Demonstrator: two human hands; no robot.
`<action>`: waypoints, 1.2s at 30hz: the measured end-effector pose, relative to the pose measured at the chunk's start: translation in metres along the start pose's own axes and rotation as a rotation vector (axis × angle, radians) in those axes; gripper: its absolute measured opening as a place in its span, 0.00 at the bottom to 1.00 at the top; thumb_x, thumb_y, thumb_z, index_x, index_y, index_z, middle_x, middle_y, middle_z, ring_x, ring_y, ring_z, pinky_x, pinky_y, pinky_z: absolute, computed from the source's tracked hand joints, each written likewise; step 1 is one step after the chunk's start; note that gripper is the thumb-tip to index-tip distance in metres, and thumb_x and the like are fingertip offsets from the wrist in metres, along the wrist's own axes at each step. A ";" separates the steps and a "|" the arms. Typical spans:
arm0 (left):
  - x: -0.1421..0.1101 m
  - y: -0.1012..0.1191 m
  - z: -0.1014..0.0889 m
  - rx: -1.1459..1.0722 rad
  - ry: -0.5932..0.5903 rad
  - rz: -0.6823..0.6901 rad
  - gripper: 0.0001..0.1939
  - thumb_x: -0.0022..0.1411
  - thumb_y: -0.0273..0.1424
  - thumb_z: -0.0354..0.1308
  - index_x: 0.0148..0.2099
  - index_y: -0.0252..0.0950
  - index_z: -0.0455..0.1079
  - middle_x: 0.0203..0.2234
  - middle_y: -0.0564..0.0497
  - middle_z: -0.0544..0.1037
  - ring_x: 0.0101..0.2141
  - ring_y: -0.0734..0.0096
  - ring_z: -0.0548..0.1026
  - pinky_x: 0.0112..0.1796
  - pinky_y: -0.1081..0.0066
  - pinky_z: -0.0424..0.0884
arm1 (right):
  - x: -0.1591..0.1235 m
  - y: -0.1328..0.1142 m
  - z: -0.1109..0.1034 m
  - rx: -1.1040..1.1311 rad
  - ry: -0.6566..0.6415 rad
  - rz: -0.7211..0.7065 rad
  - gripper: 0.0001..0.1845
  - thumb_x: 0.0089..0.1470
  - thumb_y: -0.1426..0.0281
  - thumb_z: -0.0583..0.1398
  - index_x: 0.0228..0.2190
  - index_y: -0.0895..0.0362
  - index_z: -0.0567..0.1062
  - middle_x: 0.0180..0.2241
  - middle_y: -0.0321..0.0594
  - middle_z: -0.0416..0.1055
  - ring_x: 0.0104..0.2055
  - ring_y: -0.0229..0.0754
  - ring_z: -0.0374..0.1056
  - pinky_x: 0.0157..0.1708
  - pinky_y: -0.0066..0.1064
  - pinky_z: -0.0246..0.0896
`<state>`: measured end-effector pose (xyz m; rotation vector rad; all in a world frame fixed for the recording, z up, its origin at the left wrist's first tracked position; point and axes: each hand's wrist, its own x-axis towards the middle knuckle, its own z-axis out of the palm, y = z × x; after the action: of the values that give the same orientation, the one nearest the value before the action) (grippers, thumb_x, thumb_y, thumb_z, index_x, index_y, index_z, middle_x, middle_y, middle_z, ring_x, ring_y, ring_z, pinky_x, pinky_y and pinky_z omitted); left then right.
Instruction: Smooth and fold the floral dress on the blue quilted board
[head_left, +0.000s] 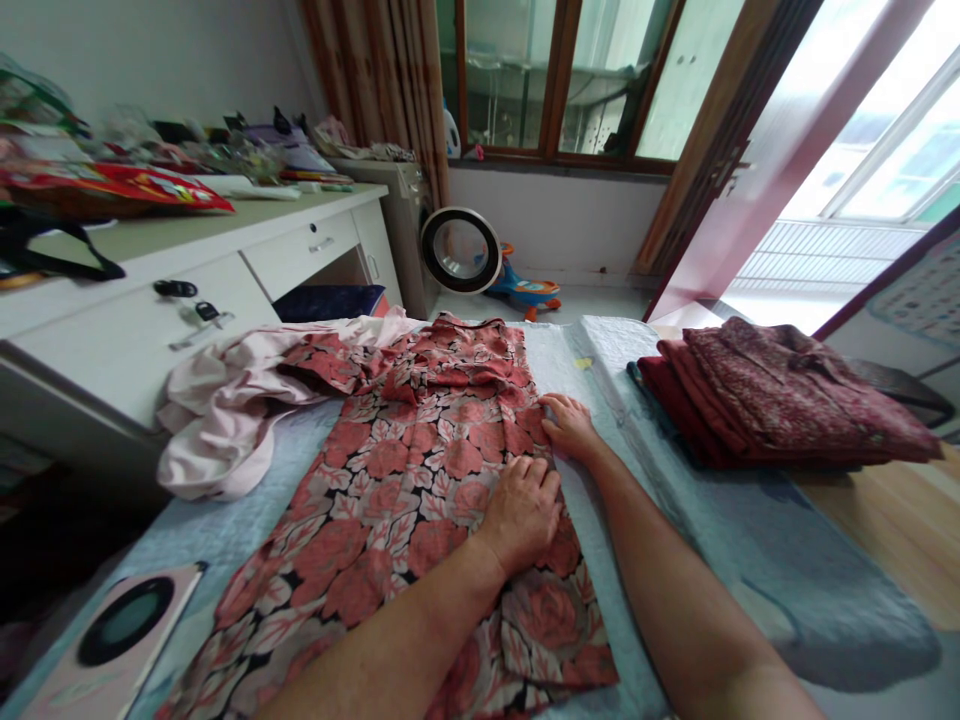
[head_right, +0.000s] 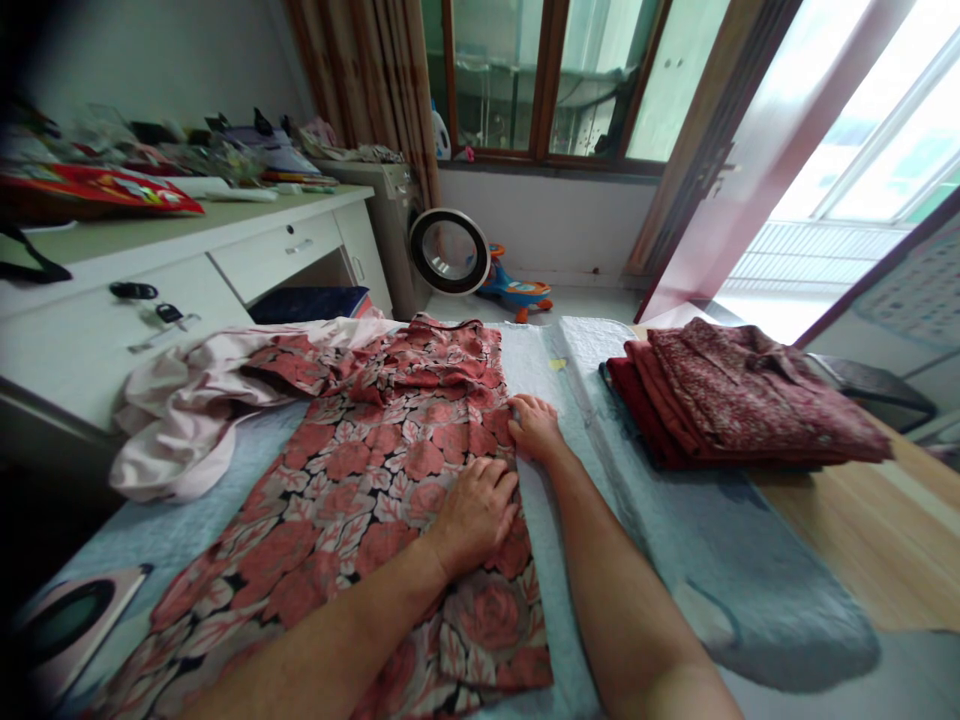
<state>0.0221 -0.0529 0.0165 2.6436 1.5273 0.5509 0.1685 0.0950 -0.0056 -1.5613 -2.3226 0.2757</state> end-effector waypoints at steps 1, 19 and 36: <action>0.000 0.000 -0.001 0.005 -0.003 0.005 0.13 0.65 0.36 0.58 0.49 0.36 0.68 0.46 0.44 0.71 0.50 0.55 0.67 0.55 0.55 0.66 | 0.000 0.000 0.001 0.002 0.008 0.001 0.24 0.55 0.69 0.55 0.53 0.52 0.72 0.59 0.42 0.67 0.60 0.50 0.60 0.60 0.44 0.50; 0.001 -0.001 -0.006 0.001 -0.041 0.022 0.14 0.64 0.35 0.59 0.50 0.37 0.67 0.45 0.46 0.72 0.48 0.57 0.67 0.55 0.56 0.64 | 0.000 0.000 0.001 -0.012 0.014 0.006 0.25 0.54 0.70 0.55 0.54 0.52 0.72 0.60 0.42 0.67 0.61 0.50 0.60 0.60 0.43 0.50; 0.002 -0.005 -0.007 -0.030 -0.034 0.029 0.09 0.67 0.36 0.56 0.45 0.37 0.68 0.42 0.48 0.73 0.46 0.59 0.69 0.55 0.55 0.62 | 0.002 0.002 0.006 0.006 0.072 -0.006 0.18 0.60 0.66 0.55 0.51 0.52 0.74 0.57 0.41 0.70 0.58 0.47 0.64 0.58 0.40 0.52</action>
<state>0.0162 -0.0497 0.0226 2.6432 1.4617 0.5234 0.1677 0.0978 -0.0116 -1.5356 -2.2691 0.2209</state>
